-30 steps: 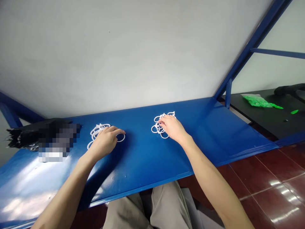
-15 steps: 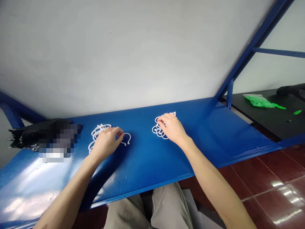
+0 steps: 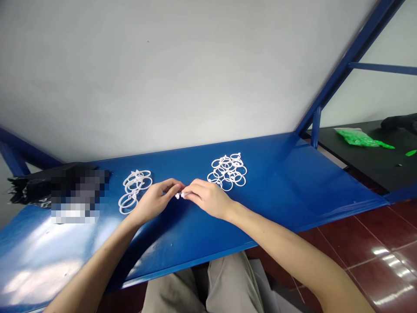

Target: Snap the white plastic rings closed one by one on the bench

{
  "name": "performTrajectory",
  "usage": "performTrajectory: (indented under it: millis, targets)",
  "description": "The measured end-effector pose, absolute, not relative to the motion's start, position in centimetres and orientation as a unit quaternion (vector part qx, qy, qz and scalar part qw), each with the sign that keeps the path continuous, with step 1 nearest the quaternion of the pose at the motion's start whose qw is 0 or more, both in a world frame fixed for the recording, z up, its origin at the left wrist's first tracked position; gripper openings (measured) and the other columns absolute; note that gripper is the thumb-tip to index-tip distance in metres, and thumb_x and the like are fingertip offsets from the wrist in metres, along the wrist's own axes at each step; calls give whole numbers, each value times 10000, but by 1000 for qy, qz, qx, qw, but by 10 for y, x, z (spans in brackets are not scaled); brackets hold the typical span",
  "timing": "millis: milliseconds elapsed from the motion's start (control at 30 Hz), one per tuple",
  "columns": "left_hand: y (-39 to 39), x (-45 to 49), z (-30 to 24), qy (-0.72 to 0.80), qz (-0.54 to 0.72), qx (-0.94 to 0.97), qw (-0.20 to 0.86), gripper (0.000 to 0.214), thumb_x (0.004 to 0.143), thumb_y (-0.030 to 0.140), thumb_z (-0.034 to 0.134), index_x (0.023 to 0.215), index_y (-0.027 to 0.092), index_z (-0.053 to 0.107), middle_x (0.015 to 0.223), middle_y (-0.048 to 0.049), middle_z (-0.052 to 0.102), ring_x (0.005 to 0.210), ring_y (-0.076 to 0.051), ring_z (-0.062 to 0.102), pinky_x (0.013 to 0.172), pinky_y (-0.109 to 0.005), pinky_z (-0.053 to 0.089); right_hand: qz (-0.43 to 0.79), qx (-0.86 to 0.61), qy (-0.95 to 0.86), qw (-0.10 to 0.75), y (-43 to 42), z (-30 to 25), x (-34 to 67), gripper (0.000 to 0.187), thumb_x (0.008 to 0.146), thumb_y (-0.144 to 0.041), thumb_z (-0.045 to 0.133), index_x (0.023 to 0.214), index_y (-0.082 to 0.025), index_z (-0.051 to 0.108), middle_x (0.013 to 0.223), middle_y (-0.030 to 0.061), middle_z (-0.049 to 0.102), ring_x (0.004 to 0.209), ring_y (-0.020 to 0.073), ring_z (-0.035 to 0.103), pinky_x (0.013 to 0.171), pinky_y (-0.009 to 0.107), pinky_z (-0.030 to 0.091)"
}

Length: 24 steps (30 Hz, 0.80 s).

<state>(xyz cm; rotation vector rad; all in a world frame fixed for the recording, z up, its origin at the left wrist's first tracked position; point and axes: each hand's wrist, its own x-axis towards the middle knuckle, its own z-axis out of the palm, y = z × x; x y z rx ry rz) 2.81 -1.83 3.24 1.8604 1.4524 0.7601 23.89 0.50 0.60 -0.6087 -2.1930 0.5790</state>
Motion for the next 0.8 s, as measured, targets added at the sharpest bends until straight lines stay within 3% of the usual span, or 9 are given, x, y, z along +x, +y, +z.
performTrajectory:
  millis: [133, 300, 400, 667, 800]
  targets:
    - [-22, 33, 33, 531, 336, 733, 260, 362, 994, 457, 440, 1055, 235, 719, 1066, -44, 760, 963, -204, 683, 854, -308, 522, 279, -334, -795, 422, 6, 8, 239, 75, 956, -301, 676, 979, -244, 720, 923, 20, 769, 790, 175, 732, 758, 314, 600]
    - [-24, 36, 23, 523, 351, 747, 216, 285, 969, 454, 513, 1000, 243, 702, 981, -42, 765, 878, -192, 683, 807, -296, 541, 327, -359, -766, 420, 6, 5, 239, 119, 926, -357, 712, 917, -242, 686, 815, -11, 757, 676, 155, 716, 659, 280, 581]
    - [-24, 37, 17, 514, 346, 749, 234, 242, 972, 415, 512, 944, 244, 680, 917, -28, 769, 852, -186, 702, 800, -295, 541, 292, -345, -789, 417, 5, 2, 238, 172, 965, -346, 662, 833, -236, 666, 789, -4, 743, 690, 156, 702, 667, 279, 559]
    - [-28, 41, 11, 477, 366, 775, 193, 196, 945, 206, 488, 888, 237, 673, 852, -7, 754, 806, -157, 693, 774, -271, 520, 144, -271, -860, 407, -1, -1, 239, 232, 1048, -260, 509, 850, -214, 621, 801, 34, 719, 721, 162, 674, 676, 287, 535]
    - [-28, 40, 9, 461, 365, 788, 180, 208, 954, 197, 499, 879, 234, 689, 839, -12, 742, 791, -160, 681, 765, -278, 512, 82, -256, -878, 396, -2, -5, 241, 284, 1064, -235, 449, 833, -209, 611, 781, 44, 708, 710, 163, 661, 657, 283, 530]
